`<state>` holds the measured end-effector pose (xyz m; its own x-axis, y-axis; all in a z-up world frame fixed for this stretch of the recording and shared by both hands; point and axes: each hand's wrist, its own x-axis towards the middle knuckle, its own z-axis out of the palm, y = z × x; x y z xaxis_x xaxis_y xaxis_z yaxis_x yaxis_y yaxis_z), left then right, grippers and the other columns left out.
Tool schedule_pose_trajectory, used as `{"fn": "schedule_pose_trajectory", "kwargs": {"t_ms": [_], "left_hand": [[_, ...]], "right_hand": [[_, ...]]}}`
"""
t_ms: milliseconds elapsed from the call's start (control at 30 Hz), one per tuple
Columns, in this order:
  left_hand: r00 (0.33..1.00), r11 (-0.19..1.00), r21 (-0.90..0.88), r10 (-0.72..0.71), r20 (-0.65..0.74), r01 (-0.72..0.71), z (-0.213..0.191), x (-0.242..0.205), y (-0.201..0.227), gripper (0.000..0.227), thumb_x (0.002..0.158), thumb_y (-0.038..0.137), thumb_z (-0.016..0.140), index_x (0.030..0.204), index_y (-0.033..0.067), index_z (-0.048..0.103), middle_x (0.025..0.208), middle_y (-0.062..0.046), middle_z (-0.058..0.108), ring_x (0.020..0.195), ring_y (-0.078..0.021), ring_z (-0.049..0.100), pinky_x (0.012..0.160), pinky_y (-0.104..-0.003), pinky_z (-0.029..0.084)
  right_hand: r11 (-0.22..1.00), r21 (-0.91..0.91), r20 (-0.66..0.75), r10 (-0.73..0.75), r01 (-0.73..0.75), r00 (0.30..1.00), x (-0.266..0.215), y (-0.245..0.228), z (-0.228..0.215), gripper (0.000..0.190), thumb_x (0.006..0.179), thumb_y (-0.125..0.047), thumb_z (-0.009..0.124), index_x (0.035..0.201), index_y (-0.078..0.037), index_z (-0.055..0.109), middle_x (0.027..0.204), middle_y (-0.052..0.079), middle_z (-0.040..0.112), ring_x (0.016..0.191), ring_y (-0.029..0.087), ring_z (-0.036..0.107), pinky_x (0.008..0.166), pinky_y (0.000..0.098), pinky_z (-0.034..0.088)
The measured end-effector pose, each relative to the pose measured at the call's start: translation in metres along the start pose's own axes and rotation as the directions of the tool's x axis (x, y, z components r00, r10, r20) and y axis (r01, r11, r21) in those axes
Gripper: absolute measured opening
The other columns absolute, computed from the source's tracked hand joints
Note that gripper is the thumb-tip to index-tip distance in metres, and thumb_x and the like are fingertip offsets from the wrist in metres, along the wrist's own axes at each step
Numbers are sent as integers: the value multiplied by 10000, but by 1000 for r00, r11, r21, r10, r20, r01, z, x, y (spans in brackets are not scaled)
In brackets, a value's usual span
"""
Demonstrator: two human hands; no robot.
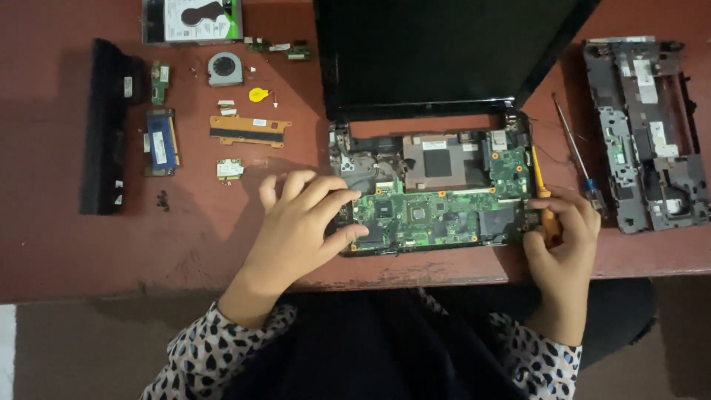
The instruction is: The person uses a yellow screwdriver to remove screws from the motherboard of a disassembled laptop. They then use their hands to disconnect a ribbon cable and remove a small black component from the circuit board.
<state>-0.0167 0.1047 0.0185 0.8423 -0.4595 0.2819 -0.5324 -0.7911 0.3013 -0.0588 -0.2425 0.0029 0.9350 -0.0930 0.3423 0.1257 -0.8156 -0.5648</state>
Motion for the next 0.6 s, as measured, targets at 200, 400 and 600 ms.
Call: {"fn": "schedule_pose_trajectory", "kwargs": {"t_ms": [200,400,600], "left_hand": [[996,946,-315,-62,70,81,-6,1,1,432,920,540,487,1160,246,695,1171,91,626,1096,-224,459,830,-452,278],[984,762,-635,-19,175,127,-15,4,2,462,960,479,416,1240,213,670,1286,41,607,1262,-239,425,1061,-572,141],[994,912,-409,8,105,36,-24,6,-3,355,911,207,580,1263,218,630,1206,46,642,1211,-216,497,1034,-739,110]], "right_hand": [[998,-58,-13,-10,9,1000,-2,-2,4,365,750,14,462,1051,-77,649,1238,151,563,1139,357,465,1009,475,325],[993,-112,-8,-40,39,999,-2,2,6,396,764,31,459,1087,-74,663,1238,153,549,1158,362,466,1058,498,315],[991,-115,-8,-64,63,998,-3,3,6,370,779,56,457,1076,-38,656,1235,185,547,1159,350,472,1055,498,304]]}}
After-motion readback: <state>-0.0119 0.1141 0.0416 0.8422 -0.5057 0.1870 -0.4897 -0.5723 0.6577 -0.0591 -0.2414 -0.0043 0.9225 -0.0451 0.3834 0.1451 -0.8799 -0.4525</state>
